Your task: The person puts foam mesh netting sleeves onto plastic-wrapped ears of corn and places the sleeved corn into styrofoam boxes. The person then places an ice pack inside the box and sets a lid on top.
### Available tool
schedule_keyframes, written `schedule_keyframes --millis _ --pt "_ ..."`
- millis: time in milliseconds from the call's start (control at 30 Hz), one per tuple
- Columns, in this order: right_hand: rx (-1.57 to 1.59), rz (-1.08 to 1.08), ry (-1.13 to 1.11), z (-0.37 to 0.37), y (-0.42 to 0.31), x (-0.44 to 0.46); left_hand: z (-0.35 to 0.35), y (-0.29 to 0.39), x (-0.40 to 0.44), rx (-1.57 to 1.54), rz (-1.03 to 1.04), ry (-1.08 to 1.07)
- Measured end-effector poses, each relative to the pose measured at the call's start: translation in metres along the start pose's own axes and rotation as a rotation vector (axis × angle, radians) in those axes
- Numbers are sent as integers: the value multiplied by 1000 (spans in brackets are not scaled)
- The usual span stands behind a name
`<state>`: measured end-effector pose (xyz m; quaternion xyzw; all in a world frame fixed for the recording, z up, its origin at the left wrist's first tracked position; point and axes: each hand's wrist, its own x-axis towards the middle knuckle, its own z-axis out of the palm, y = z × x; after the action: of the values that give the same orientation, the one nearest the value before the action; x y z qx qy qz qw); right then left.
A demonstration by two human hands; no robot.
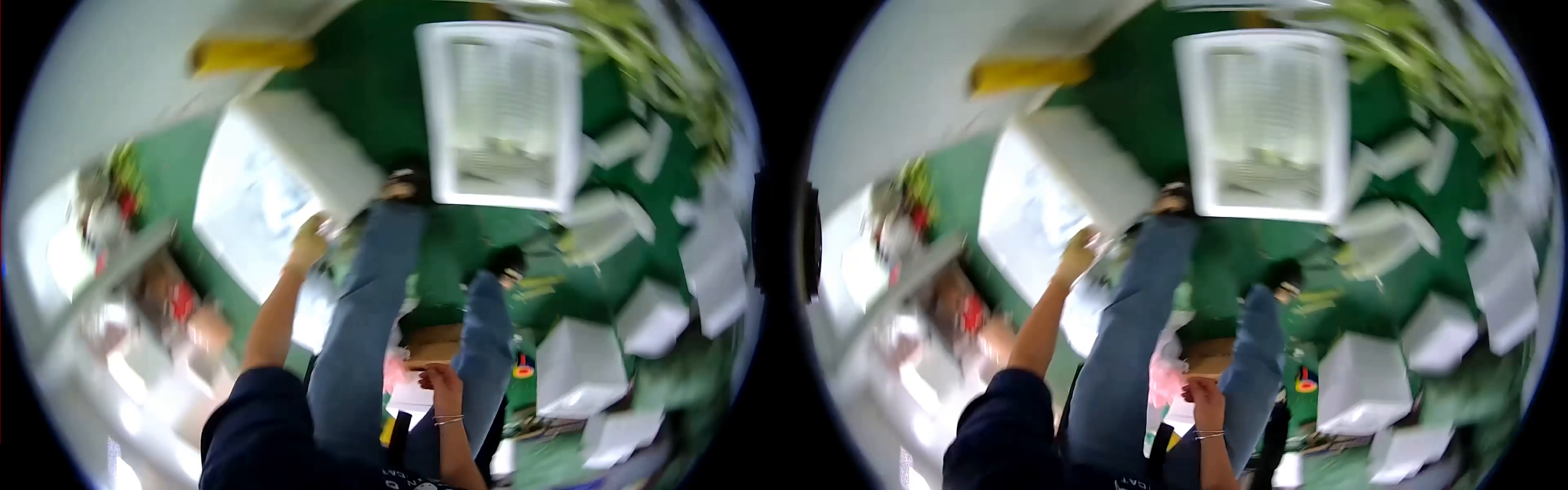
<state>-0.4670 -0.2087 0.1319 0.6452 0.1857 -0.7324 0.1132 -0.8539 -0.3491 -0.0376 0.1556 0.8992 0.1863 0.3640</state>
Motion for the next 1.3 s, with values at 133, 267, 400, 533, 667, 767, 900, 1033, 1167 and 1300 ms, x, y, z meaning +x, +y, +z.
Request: schedule_keyframes --millis 133,267,400,533,667,767,900,1033,1167,1300 --pt "-156 83 -7 41 9 20 -55 -18 17 247 -558 90" --pt "-352 134 -48 62 3 44 -86 -70 64 345 -577 327" --pt "-503 61 11 77 -18 78 -109 -70 169 465 -515 260" --pt "-425 116 82 84 -30 105 -92 -171 241 653 -542 308" --pt "-348 130 165 73 -14 102 -109 -215 219 294 -128 270" --pt "-272 141 168 55 -2 81 -126 -140 150 -501 -204 263" --pt "-521 -241 89 84 -84 57 -119 49 44 -302 -36 279" --pt "-280 -443 56 75 -144 65 -19 249 30 -120 687 -23" --pt "45 -524 159 24 -150 73 97 363 83 529 755 -197" --pt "-29 -484 279 -39 -120 63 156 358 96 869 731 -233"
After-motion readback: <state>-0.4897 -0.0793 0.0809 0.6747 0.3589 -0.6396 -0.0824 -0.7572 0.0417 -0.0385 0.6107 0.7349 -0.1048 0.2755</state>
